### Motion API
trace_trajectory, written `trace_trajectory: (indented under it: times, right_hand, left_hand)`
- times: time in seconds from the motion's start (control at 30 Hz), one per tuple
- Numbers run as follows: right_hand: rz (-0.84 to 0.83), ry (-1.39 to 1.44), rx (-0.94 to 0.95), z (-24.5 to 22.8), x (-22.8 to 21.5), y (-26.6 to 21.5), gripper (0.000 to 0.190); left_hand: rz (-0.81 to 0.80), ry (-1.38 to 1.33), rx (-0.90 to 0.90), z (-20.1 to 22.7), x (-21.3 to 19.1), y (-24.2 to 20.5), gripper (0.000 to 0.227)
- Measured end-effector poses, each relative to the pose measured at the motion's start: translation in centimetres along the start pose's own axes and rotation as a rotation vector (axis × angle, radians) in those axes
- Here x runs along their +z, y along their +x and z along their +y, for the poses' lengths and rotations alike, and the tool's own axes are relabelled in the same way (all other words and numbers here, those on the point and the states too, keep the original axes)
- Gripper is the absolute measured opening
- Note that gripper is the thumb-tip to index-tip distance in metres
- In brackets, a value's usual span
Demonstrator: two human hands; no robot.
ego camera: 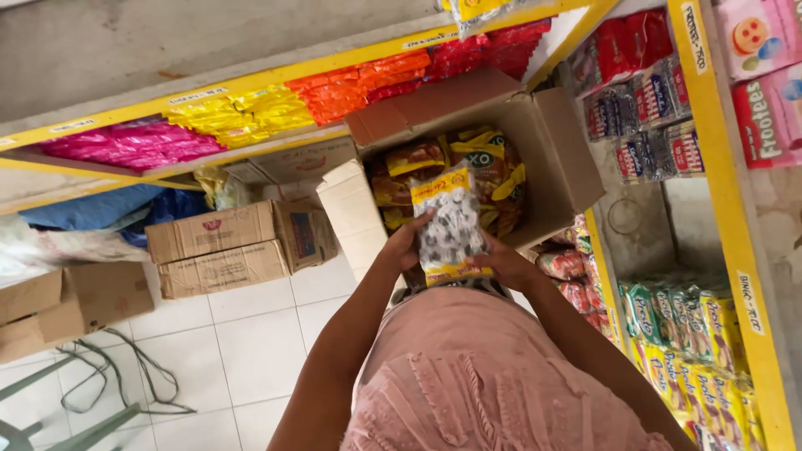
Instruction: Restocking packets of candies and snacks from cardboard boxes onto store shelves.
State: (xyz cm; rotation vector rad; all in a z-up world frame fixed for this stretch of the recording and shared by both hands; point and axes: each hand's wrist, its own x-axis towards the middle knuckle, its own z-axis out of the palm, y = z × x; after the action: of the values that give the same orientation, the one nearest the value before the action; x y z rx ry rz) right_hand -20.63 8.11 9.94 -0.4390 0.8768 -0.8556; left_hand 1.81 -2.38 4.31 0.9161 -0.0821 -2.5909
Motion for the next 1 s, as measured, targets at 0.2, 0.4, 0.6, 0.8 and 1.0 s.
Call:
trace_trajectory:
  times: [0.2, 0.4, 0.6, 0.8, 1.0]
  right_hand:
    - [0.020, -0.220, -0.020, 0.0, -0.1, 0.7, 0.084]
    - [0.033, -0.500, -0.120, -1.9, 1.6, 3.6, 0.079]
    - [0.166, -0.475, -0.336, -5.3, 6.4, 4.7, 0.087]
    - [0.123, -0.675, -0.485, -5.0, 4.6, 5.3, 0.062]
    - [0.172, -0.733, -0.341, -5.8, 4.3, 2.9, 0.084]
  left_hand:
    - [0.060, 0.284, 0.294, 3.4, 3.5, -3.9, 0.061]
    - [0.087, 0.467, 0.435, 4.4, 3.7, -6.4, 0.058]
    - [0.149, 0.909, 0.676, 4.5, 4.5, -9.0, 0.053]
    - [0.235, 1.192, 0.847, 5.4, 7.1, -11.9, 0.058]
    - [0.196, 1.254, 0.946, 5.1, 7.1, -12.6, 0.056]
